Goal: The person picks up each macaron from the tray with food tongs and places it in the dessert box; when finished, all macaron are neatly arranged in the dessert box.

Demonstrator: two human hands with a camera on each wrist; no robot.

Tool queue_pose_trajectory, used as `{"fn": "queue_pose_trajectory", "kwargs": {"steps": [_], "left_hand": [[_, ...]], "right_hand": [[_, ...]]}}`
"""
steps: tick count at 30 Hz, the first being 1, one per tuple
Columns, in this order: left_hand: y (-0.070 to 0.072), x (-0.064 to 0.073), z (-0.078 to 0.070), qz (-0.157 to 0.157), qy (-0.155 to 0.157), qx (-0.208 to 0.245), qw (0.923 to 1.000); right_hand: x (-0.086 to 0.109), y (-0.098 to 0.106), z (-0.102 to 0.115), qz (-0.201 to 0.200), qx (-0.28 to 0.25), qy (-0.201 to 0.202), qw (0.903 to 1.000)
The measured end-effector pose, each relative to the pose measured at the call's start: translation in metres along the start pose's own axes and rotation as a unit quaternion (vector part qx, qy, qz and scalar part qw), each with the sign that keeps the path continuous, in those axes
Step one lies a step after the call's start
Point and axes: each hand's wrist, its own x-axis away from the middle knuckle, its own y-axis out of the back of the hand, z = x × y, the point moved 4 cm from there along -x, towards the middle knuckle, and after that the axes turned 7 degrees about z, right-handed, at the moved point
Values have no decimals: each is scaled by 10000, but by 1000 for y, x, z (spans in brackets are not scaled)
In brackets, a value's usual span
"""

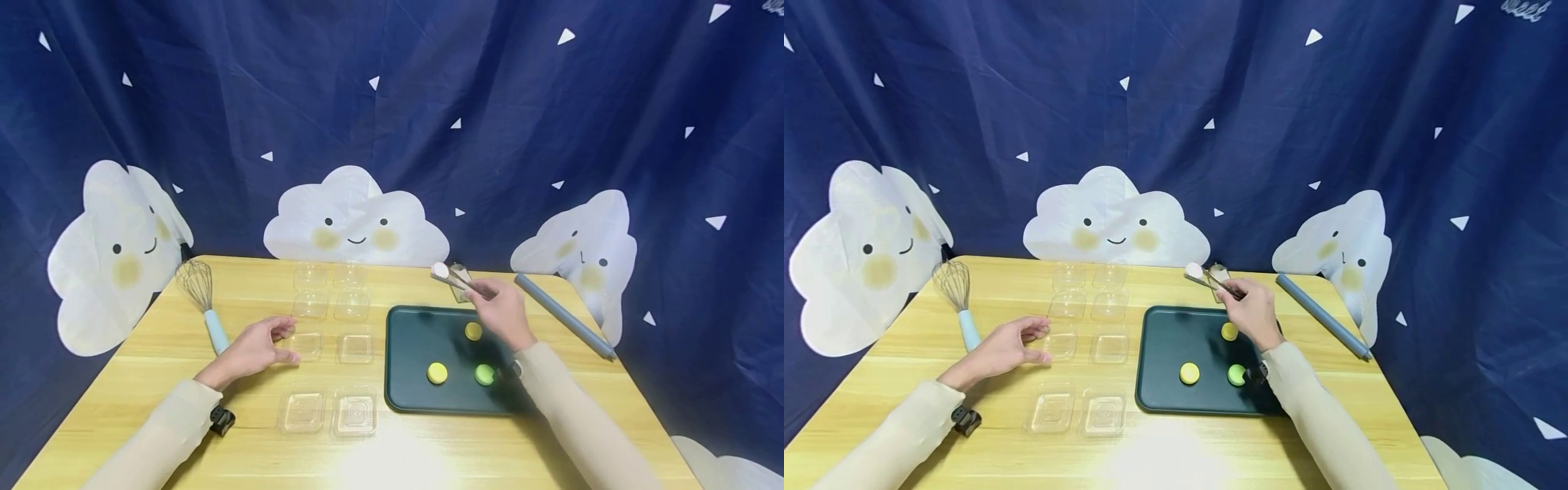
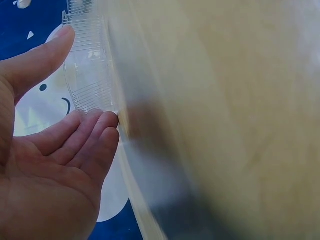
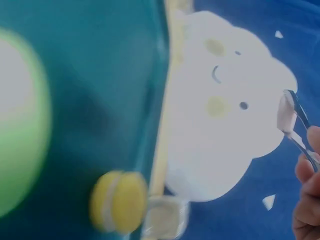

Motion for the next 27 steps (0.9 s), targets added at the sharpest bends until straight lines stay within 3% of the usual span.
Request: {"fn": "queue_pose_trajectory", "kwargs": {"steps": [4, 8, 13, 20, 27], "left_hand": [[0, 0, 0, -10, 4, -22, 10000], [0, -1, 0, -13, 9, -40, 10000], [1, -1, 0, -27, 8, -18, 10000], [1, 0, -1, -15, 15, -78, 10000], [0, 0, 1, -1, 19, 7, 10000]], "right_hand": [[-9, 3, 18, -521, -233, 330, 9978], [-18, -2, 38, -601, -674, 679, 9936], [-29, -14, 63, -454, -877, 1129, 9887], [-36, -36, 98, -18, -1109, 1328, 9849], [-34, -67, 129, 356, -873, 1920, 9768]]}}
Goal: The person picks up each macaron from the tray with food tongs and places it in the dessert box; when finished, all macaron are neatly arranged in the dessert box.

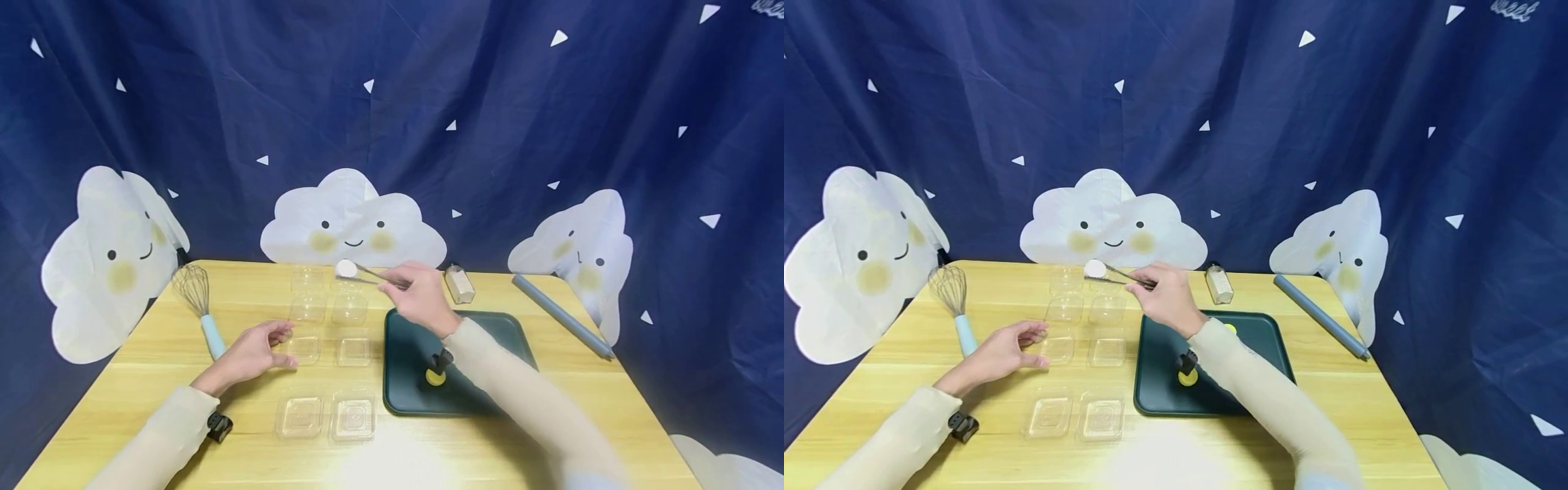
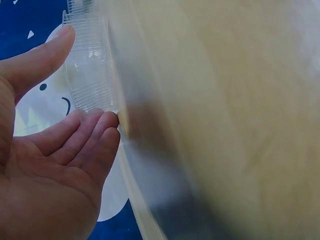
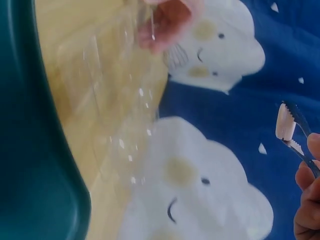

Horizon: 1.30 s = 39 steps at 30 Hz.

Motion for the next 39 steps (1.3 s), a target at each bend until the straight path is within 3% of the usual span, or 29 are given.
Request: {"fn": "queue_pose_trajectory", "kwargs": {"steps": [6, 16, 23, 27, 33, 39], "left_hand": [[-2, 1, 2, -7, 23, 27, 10000], [-2, 0, 2, 2, 16, -1, 10000], [0, 3, 2, -93, 21, -65, 9999], [0, 4, 1, -106, -14, -56, 9999], [0, 2, -1, -49, -3, -124, 9999], [-1, 1, -2, -41, -2, -57, 10000]], "right_hand": [[-6, -35, 16, 681, 93, -6, 9976], [-5, -80, 31, 1751, 65, -134, 9844], [-1, -105, 30, 2579, 180, -509, 9646], [2, -118, 29, 2988, 357, -487, 9524], [5, -132, 26, 3276, 820, -165, 9411], [6, -138, 27, 3263, 1123, 52, 9386]]}}
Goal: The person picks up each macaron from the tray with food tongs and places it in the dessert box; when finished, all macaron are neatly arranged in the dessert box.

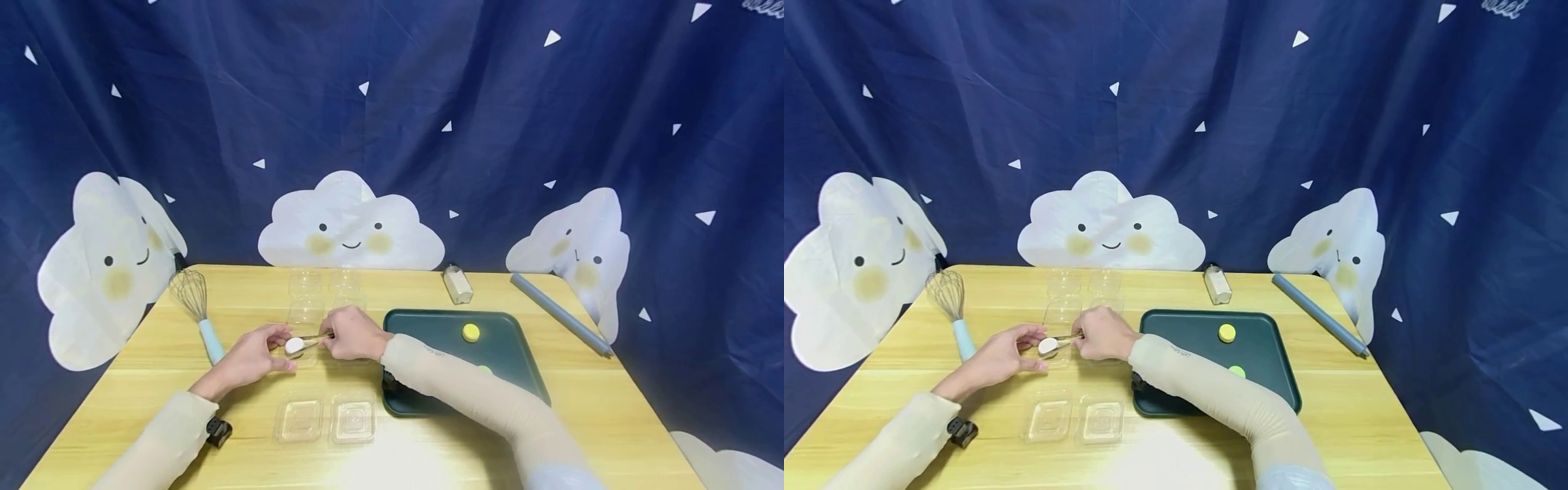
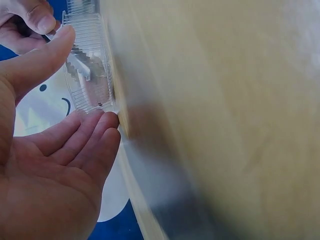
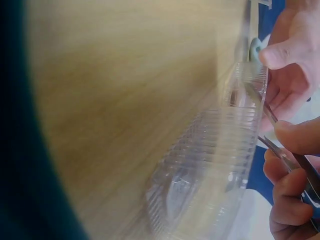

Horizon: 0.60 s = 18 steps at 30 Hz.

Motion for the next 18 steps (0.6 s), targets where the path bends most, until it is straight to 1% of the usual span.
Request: {"fn": "queue_pose_trajectory", "kwargs": {"steps": [4, 8, 18], "left_hand": [[-1, 0, 1, 2, 10, -16, 10000], [-1, 0, 1, 7, 3, -61, 10000], [0, 0, 1, -11, -9, -62, 10000]], "right_hand": [[2, 1, 1, 18, -16, 36, 10000], [4, 1, 1, 134, -121, -26, 9998], [4, 1, -2, 239, -190, -173, 9994]]}}
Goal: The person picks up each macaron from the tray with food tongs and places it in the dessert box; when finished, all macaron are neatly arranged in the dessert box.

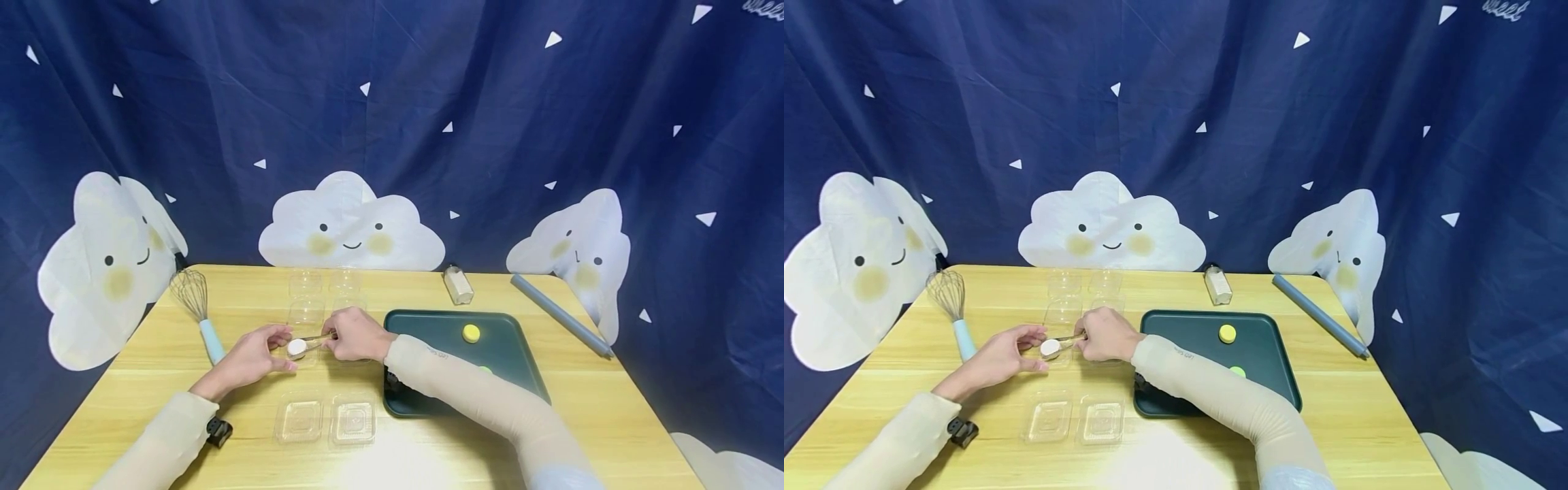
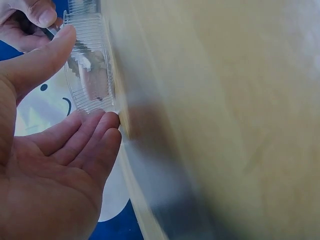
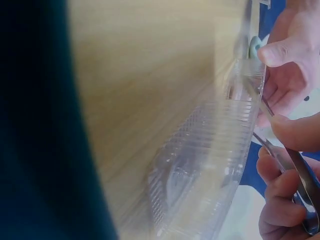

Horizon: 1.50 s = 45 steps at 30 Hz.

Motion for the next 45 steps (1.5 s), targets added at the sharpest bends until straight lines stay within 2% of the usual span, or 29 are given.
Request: {"fn": "queue_pose_trajectory", "kwargs": {"steps": [18, 27, 32, 38, 45], "left_hand": [[0, 0, 0, 4, 79, 34, 10000], [-1, 1, -2, 20, 5, 22, 10000], [-1, 1, -3, 56, 0, 74, 10000], [-2, 0, 0, 40, -15, -67, 10000], [-2, 1, -3, -22, -61, -205, 9998]], "right_hand": [[10, -3, -6, -57, -305, -19, 9995], [15, -1, -8, -128, -377, -51, 9992], [17, 5, -8, -274, -354, 10, 9990], [23, 17, -9, -393, -495, -15, 9980], [36, 42, -18, -760, -876, -120, 9932]]}}
